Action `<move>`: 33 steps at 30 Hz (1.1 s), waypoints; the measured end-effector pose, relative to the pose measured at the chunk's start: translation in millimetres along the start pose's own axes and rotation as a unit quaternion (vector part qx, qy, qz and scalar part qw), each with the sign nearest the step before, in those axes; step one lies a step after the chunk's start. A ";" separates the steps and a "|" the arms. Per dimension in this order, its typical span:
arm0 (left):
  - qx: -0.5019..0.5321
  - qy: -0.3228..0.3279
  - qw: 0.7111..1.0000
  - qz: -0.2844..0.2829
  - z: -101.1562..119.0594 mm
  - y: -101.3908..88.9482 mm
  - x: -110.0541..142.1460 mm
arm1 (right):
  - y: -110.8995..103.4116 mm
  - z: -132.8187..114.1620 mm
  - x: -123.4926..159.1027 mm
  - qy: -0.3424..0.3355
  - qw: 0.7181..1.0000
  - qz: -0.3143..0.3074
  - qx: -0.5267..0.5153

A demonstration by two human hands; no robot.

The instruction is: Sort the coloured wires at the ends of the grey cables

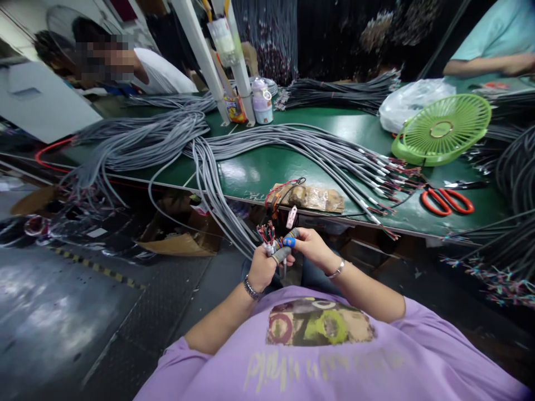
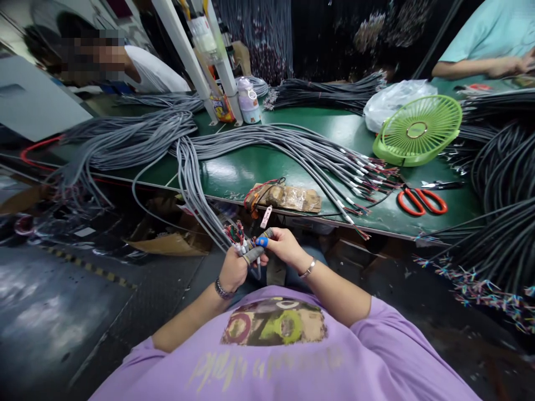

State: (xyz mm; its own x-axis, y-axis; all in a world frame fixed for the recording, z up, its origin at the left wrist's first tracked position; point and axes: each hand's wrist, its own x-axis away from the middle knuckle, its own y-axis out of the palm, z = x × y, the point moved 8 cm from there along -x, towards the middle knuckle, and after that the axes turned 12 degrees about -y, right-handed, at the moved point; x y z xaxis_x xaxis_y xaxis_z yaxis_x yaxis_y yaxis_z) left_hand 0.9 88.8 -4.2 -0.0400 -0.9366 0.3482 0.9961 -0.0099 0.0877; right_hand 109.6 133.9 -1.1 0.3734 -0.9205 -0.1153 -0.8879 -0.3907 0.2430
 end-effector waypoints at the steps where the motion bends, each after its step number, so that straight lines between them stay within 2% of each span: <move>1: 0.014 0.000 1.000 0.007 0.2 -1.9 0.3 | -1.2 0.6 0.1 0.000 1.000 0.010 -0.003; 6: 0.088 -0.008 0.995 0.048 0.0 -10.1 1.3 | 0.4 -5.1 4.8 -0.021 0.999 0.020 -0.030; 11: 0.111 -0.019 0.992 0.065 3.7 -11.4 0.9 | -1.8 -3.7 7.6 -0.020 0.998 0.021 -0.056; 16: 0.117 -0.025 0.991 0.062 14.4 -5.4 0.5 | -18.0 14.6 -8.1 0.060 0.980 0.094 -0.167; 18: 0.119 -0.030 0.991 0.057 18.1 -0.6 0.0 | -14.6 17.5 -17.8 0.108 0.972 0.078 -0.192; 20: 0.119 -0.032 0.991 0.054 20.6 3.7 -1.3 | -7.2 13.9 -27.1 0.119 0.970 0.046 -0.209; 23: 0.122 -0.032 0.991 0.054 21.2 6.9 -5.3 | -4.3 7.9 -35.4 0.074 0.977 0.047 -0.192; 28: 0.125 -0.024 0.991 0.046 18.6 7.3 -13.7 | -24.1 8.4 -30.9 -0.029 0.980 0.173 -0.095; 33: 0.114 -0.030 0.992 0.039 13.0 9.7 -18.8 | -20.4 8.5 -32.8 -0.036 0.983 0.154 -0.096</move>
State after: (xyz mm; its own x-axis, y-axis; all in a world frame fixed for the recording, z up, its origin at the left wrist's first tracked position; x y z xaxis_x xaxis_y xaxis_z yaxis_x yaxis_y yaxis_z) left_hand 10.3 110.8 2.2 0.0248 -0.9092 0.4155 0.9532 0.1468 0.2643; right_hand 113.2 172.1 -10.4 0.0684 -0.9949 -0.0737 -0.8863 -0.0945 0.4534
